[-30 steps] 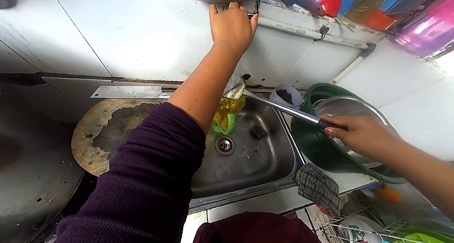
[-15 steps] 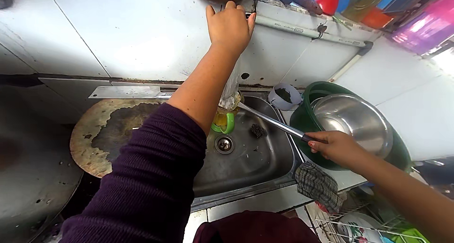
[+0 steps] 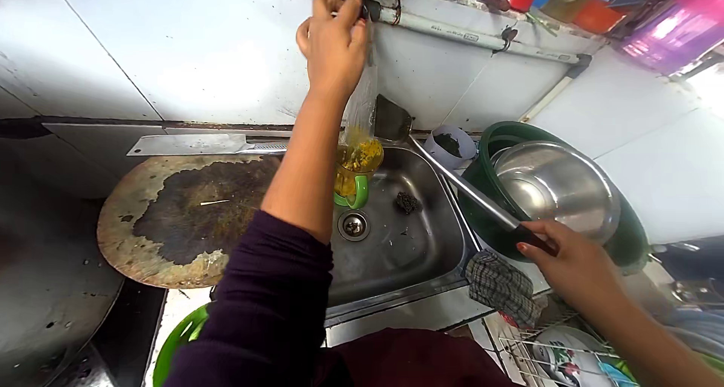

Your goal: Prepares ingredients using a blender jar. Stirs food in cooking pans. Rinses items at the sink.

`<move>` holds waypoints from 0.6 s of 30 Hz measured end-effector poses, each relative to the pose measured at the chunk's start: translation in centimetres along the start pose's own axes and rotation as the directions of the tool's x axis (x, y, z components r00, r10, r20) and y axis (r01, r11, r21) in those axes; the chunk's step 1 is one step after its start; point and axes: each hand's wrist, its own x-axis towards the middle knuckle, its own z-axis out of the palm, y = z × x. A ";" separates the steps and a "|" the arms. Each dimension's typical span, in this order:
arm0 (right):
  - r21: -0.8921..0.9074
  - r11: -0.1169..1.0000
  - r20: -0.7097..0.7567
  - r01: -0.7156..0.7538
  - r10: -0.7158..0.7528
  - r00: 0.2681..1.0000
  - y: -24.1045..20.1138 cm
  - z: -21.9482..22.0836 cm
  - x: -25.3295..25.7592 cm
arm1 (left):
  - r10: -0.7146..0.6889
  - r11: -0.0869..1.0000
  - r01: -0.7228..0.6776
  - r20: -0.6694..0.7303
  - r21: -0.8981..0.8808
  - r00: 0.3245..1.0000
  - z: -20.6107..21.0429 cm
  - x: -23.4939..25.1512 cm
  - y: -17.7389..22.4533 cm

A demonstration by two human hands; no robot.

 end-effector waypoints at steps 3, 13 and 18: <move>0.036 0.999 -0.037 -0.034 0.036 0.999 0.4 1.5 -1.0 | -0.182 0.935 0.051 -0.350 -0.352 0.919 1.7 -7.2 -1.7; 0.459 0.868 0.020 -0.190 0.203 0.979 2.7 7.7 -5.7 | -0.743 0.427 0.864 0.441 -0.266 0.503 10.7 -25.8 -4.7; 0.614 0.784 -0.048 -0.087 0.147 0.988 4.9 6.6 -9.7 | -0.707 0.369 0.812 0.430 -0.452 0.561 10.8 -25.5 -3.5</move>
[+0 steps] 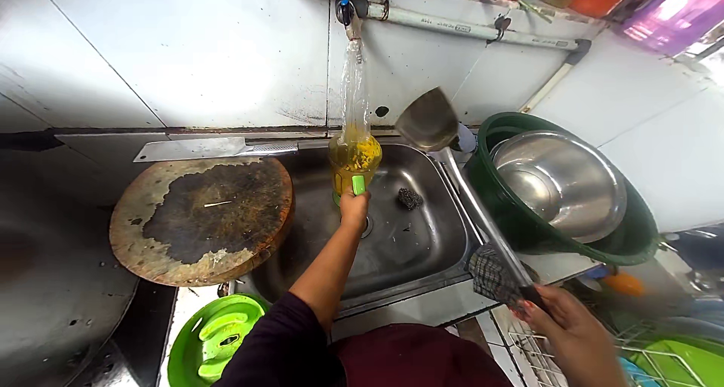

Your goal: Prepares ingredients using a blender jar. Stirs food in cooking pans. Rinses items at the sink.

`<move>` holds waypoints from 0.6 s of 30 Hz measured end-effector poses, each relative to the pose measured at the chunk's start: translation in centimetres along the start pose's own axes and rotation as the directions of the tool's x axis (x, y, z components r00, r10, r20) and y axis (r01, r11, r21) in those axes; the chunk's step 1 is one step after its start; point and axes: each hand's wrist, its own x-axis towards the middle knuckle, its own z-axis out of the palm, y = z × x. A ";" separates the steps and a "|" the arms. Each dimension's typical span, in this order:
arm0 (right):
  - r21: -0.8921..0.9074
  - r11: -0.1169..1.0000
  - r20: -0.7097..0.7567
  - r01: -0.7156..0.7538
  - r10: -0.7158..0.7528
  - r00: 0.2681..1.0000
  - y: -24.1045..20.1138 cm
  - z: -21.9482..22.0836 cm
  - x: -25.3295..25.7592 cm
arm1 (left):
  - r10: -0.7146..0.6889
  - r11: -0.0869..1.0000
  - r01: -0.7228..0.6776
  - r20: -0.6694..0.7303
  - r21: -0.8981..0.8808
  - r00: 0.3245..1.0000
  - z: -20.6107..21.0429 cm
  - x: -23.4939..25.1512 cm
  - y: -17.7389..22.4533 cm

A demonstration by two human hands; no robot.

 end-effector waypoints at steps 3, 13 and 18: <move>0.031 0.999 0.102 0.036 -0.038 0.994 1.1 -2.5 -1.8 | 0.030 0.997 -0.030 0.000 -0.072 1.000 -2.0 -4.0 -0.6; 0.253 0.967 0.120 -0.027 -0.004 0.993 6.5 -3.2 -3.4 | 0.172 0.968 -0.114 0.259 -0.222 0.951 -6.6 -15.3 -1.1; 0.173 0.982 0.403 -0.072 -0.004 0.915 6.4 -4.0 0.0 | 0.292 0.935 -0.228 0.225 -0.272 0.930 -6.1 -22.1 3.1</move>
